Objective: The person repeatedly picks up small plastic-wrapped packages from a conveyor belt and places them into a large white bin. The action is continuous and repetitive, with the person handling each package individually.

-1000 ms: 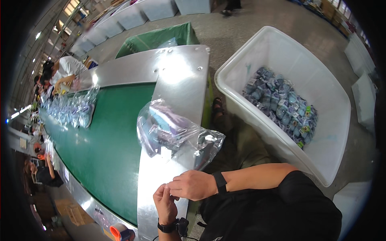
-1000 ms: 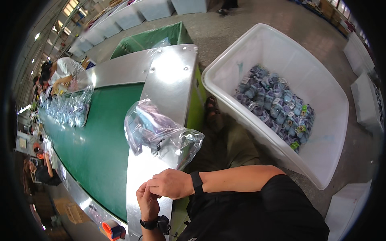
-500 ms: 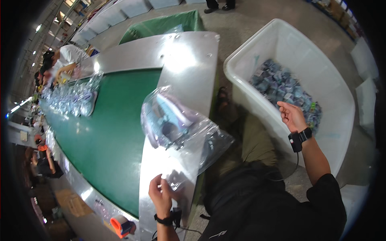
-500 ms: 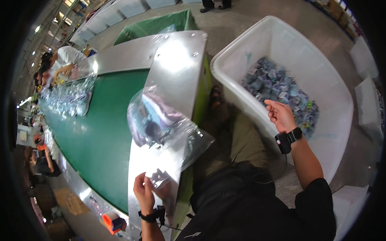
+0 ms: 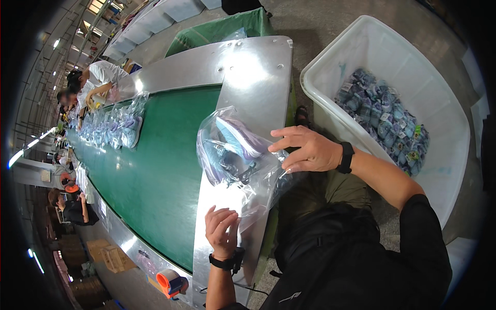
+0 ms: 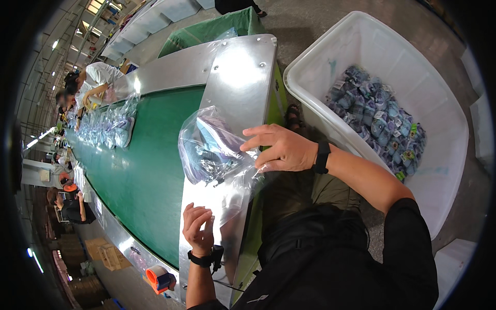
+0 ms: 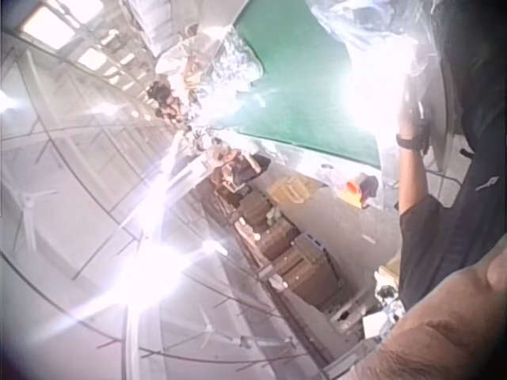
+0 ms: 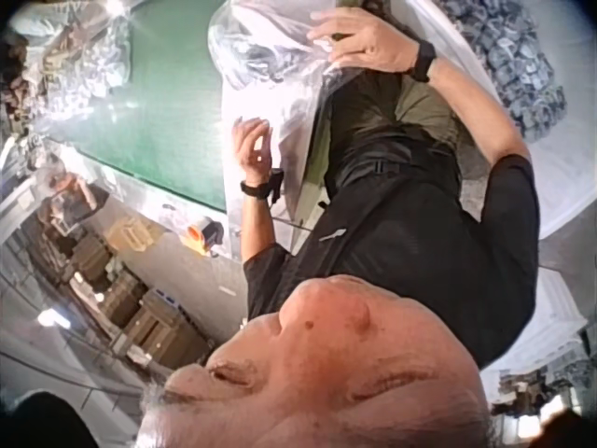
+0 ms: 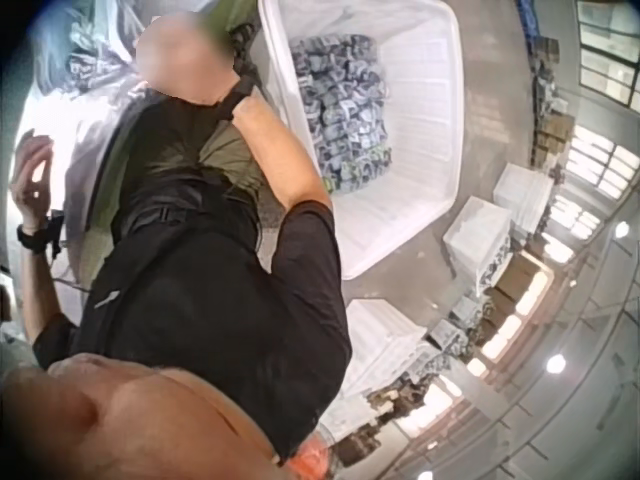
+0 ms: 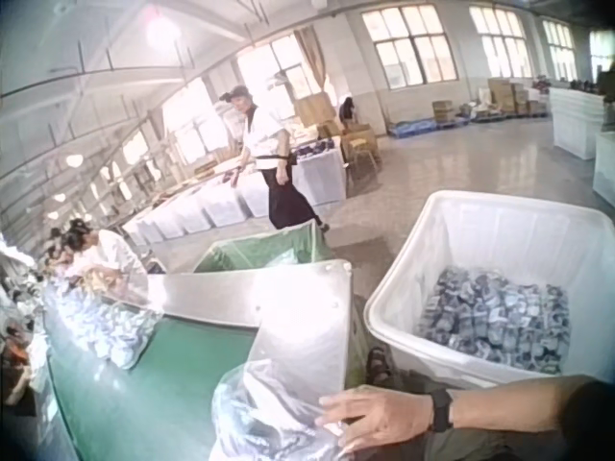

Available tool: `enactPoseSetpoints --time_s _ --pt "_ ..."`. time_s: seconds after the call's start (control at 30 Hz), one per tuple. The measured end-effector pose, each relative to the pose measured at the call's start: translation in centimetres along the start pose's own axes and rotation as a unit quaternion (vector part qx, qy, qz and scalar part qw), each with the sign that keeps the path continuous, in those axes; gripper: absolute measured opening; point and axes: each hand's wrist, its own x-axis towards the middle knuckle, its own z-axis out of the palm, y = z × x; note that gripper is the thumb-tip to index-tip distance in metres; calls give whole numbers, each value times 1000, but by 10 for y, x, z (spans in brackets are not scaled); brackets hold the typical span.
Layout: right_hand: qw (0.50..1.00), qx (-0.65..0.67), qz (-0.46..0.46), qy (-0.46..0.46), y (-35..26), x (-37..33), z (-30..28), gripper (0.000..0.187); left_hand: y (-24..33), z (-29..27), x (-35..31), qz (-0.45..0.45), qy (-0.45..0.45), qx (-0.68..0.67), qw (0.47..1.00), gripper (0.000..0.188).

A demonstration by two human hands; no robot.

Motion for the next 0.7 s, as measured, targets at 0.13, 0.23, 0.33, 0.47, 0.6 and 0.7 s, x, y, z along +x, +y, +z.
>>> enactPoseSetpoints --time_s 0.13,0.23,0.33,0.47,0.6,0.7 --pt "972 215 83 54 -12 20 -3 23 15 -18 2 -90 81 -111 986 3" --pt "903 332 266 55 -21 25 6 32 11 -18 10 -281 122 -252 918 25" --pt "861 322 384 83 -1 37 32 37 -24 0 30 -376 99 -261 884 41" --pt "899 69 433 -12 19 26 65 36 -64 29 32 -433 44 -235 869 39" --pt "892 110 420 124 22 3 78 42 -73 34 26 -320 41 -78 943 32" --pt "841 219 487 88 24 -4 70 63 -59 16 30 -434 45 -237 868 42"
